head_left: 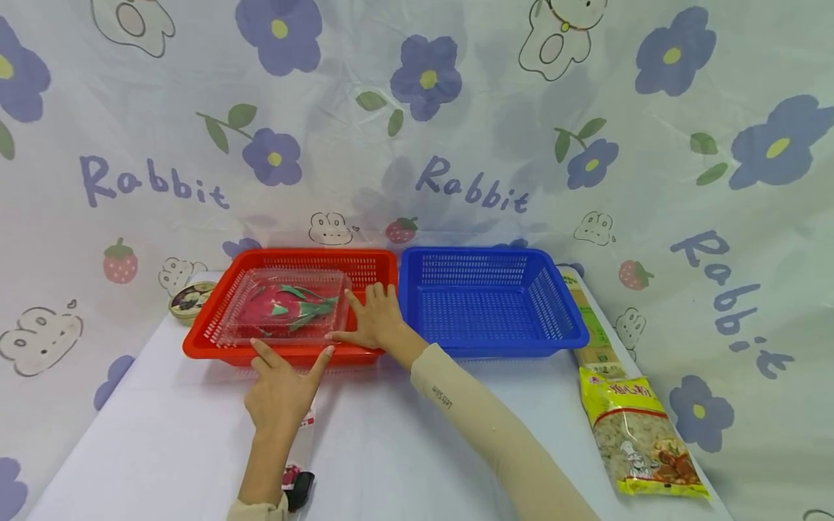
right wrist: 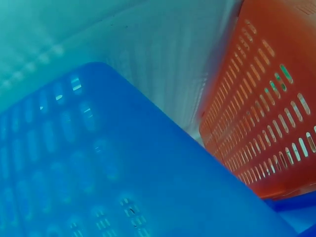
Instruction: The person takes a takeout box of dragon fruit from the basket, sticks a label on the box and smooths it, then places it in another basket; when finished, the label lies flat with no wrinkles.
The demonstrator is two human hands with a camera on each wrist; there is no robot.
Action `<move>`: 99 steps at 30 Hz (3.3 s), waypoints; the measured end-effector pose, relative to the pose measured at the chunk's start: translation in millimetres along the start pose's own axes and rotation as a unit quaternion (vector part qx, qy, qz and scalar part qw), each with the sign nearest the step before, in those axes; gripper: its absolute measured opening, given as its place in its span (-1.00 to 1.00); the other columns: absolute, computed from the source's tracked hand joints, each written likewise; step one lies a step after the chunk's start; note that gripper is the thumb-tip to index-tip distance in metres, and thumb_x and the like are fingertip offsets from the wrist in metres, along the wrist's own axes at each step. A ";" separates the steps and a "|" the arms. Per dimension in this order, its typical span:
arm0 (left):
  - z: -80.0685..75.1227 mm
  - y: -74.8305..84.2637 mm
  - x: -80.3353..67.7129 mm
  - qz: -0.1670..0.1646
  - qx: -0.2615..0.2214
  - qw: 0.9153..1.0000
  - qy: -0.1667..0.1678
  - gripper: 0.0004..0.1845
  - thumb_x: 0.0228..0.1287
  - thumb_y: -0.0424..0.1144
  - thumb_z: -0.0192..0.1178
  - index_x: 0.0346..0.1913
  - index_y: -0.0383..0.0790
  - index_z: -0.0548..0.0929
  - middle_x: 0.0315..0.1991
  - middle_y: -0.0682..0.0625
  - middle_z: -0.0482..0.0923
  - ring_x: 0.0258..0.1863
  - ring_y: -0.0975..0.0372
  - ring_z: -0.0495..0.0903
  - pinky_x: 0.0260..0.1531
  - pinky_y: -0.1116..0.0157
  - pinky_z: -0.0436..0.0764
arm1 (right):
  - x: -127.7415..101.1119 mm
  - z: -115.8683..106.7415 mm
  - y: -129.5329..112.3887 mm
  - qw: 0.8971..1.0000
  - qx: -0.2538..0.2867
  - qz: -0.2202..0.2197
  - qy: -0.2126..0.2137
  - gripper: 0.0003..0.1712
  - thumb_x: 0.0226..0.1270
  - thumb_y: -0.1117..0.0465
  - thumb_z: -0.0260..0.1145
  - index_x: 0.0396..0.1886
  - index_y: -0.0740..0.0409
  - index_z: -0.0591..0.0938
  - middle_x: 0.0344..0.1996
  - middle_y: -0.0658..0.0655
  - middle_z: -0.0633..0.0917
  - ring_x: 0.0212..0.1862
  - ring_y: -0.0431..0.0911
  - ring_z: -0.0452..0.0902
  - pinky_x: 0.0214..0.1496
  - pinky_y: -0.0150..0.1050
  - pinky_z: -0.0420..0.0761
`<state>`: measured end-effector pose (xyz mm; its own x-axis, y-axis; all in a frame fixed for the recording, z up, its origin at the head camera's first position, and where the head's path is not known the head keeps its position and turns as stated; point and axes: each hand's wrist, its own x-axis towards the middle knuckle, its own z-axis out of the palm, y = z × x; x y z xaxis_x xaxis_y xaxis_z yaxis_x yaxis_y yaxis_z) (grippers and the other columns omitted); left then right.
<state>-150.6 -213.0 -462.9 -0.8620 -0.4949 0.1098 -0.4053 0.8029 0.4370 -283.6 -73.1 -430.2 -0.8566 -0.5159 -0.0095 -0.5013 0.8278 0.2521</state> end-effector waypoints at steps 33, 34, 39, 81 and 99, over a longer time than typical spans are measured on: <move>1.3 -0.8 -1.4 -0.001 0.003 1.000 0.009 0.43 0.06 0.68 -0.16 0.52 -0.47 -0.40 -0.02 -0.52 0.30 -0.72 0.00 0.38 -0.78 0.14 0.37 | 12.8 3.8 -12.7 0.994 0.098 0.004 -0.042 0.30 0.08 -0.73 -0.19 0.63 -0.02 -0.11 0.34 0.15 0.41 0.38 0.04 0.31 0.42 -0.04 0.35; 1.5 -0.7 -1.6 -0.001 0.003 1.000 0.010 0.42 0.06 0.68 -0.16 0.52 -0.47 -0.39 -0.02 -0.52 0.30 -0.72 0.00 0.37 -0.79 0.15 0.36 | 13.4 4.6 -13.1 0.994 0.100 0.005 -0.043 0.31 0.08 -0.73 -0.19 0.63 -0.02 -0.12 0.35 0.15 0.41 0.39 0.04 0.31 0.43 -0.04 0.34; 3.3 -1.2 -1.9 0.000 0.002 1.000 0.013 0.42 0.06 0.68 -0.16 0.52 -0.46 -0.40 -0.03 -0.51 0.30 -0.75 0.01 0.36 -0.80 0.16 0.33 | 16.1 7.6 -16.4 0.990 0.130 0.019 -0.050 0.34 0.06 -0.73 -0.13 0.63 0.02 -0.11 0.37 0.15 0.39 0.40 0.04 0.32 0.43 -0.04 0.36; 8.0 -2.6 -0.3 -0.010 -0.016 1.000 0.008 0.45 0.02 0.70 -0.15 0.53 -0.42 -0.43 0.00 -0.50 0.28 -0.72 -0.01 0.39 -0.76 0.12 0.35 | 25.6 14.6 -26.3 0.942 0.309 0.028 -0.125 0.47 0.03 -0.73 -0.08 0.57 0.06 -0.49 -0.18 0.14 0.70 -0.13 0.08 0.69 0.09 -0.07 0.64; 9.0 -2.7 -0.9 -0.006 -0.018 1.000 0.009 0.43 0.04 0.69 -0.15 0.52 -0.41 -0.46 -0.04 -0.50 0.29 -0.72 0.00 0.39 -0.77 0.14 0.33 | 25.0 15.7 -23.9 0.889 0.441 -0.009 -0.124 0.42 0.19 -0.58 0.04 0.52 0.08 -0.58 0.22 0.21 0.59 0.22 0.10 0.58 0.32 -0.05 0.49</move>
<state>-151.5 -211.7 -472.2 -0.8513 -0.5110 0.1193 -0.4051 0.7844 0.4696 -295.0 -102.3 -451.6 -0.7939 -0.5559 -0.2464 -0.3222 0.7282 -0.6049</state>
